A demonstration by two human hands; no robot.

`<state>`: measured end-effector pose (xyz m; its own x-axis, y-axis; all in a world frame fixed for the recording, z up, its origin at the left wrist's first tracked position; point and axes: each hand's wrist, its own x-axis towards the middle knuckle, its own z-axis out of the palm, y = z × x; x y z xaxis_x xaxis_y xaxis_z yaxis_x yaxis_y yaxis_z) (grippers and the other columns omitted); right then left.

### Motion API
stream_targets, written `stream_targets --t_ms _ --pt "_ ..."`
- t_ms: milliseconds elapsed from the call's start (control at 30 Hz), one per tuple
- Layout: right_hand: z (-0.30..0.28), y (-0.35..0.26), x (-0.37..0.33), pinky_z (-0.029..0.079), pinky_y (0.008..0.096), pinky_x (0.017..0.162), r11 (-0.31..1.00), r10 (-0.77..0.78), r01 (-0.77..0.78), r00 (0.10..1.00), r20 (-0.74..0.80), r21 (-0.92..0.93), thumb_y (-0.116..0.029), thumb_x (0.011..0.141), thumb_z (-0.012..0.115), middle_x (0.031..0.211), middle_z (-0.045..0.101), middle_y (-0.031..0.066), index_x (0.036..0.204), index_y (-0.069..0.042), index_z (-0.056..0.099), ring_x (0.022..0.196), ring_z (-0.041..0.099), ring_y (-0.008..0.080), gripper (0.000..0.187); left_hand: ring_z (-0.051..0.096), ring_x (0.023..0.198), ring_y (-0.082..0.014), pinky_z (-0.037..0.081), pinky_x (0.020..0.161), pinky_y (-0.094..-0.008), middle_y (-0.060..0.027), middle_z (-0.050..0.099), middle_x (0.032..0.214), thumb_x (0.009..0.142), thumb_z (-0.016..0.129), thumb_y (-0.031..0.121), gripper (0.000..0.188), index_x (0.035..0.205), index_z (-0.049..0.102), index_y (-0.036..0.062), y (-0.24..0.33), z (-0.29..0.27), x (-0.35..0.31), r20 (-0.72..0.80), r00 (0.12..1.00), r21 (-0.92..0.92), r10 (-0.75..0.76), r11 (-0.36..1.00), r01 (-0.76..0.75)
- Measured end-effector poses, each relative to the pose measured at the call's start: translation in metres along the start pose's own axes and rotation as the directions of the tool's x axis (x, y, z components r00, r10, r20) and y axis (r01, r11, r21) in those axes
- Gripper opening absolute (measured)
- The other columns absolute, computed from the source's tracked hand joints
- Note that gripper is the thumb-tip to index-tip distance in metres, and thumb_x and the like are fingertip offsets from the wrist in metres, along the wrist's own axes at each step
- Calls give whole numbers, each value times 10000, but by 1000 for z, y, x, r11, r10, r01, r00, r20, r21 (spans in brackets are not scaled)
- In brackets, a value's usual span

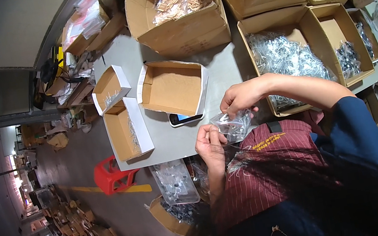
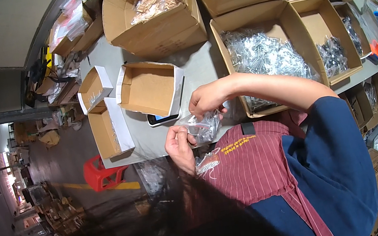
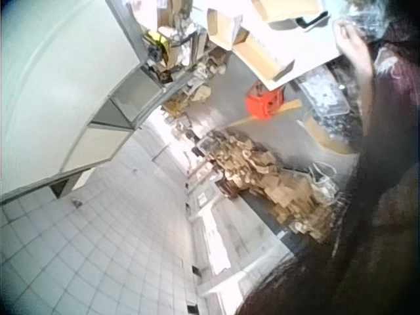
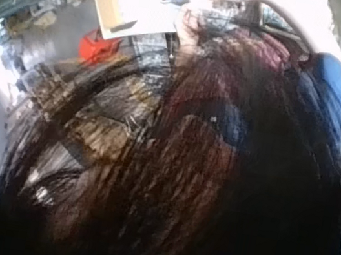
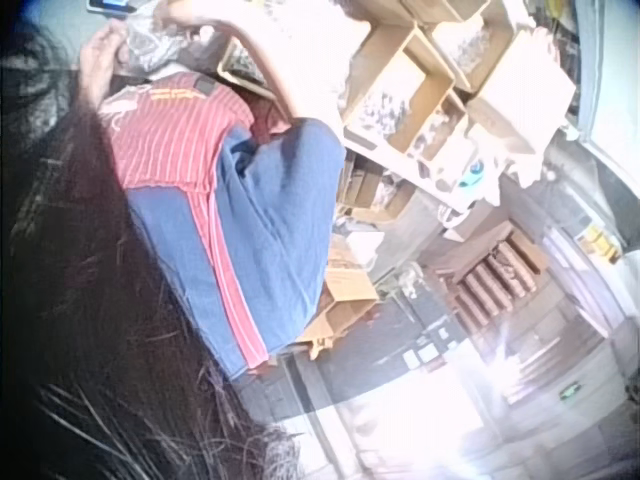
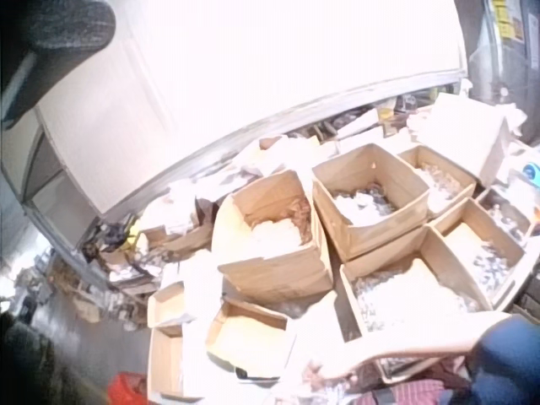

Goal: The person picks metal components from cardboard boxes, places them into plastic bags, and weighs the bags on a digital scale.

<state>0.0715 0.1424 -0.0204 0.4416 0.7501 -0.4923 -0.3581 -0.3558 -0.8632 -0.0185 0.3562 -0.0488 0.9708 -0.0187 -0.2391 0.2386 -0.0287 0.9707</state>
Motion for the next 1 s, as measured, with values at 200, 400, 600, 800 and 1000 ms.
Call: stream_targets --t_ms 200,400,600,800,1000 --pt "-13 4 3 586 299 565 973 9 22 991 -132 231 -98 904 577 777 664 104 841 50 611 610 671 175 165 526 572 -67 424 548 -215 -13 566 624 1001 543 124 149 903 547 12 -7 3 -8 -10 999 -20 37 999 -38" --pt "3 12 -2 568 352 690 938 -271 180 914 -301 -297 -145 875 673 861 707 114 989 -24 708 769 692 229 170 542 578 -84 439 567 -228 -25 567 641 999 528 124 152 897 548 14 -21 0 -8 -33 998 -29 52 998 -53" --pt "45 -5 -10 544 437 749 628 -456 22 820 -345 -778 -140 774 720 910 678 183 1134 18 639 837 676 365 402 537 574 -94 440 565 -237 -25 556 646 998 538 145 159 900 557 21 -17 4 -10 -30 998 -35 54 998 -55" --pt "33 1 -17 554 384 755 799 -553 251 664 -503 -547 -52 798 681 944 702 168 1060 1 662 859 703 312 268 516 537 -100 426 533 -230 -34 551 630 961 532 84 132 858 570 11 -9 -8 -8 -179 981 -96 68 992 -87" --pt "51 17 -6 534 334 761 874 -484 445 756 -442 -196 23 771 661 977 691 125 974 -3 684 877 683 210 206 514 538 -88 424 545 -222 -27 551 618 972 549 115 156 859 557 8 -18 -25 -13 -90 995 -127 31 991 -43"
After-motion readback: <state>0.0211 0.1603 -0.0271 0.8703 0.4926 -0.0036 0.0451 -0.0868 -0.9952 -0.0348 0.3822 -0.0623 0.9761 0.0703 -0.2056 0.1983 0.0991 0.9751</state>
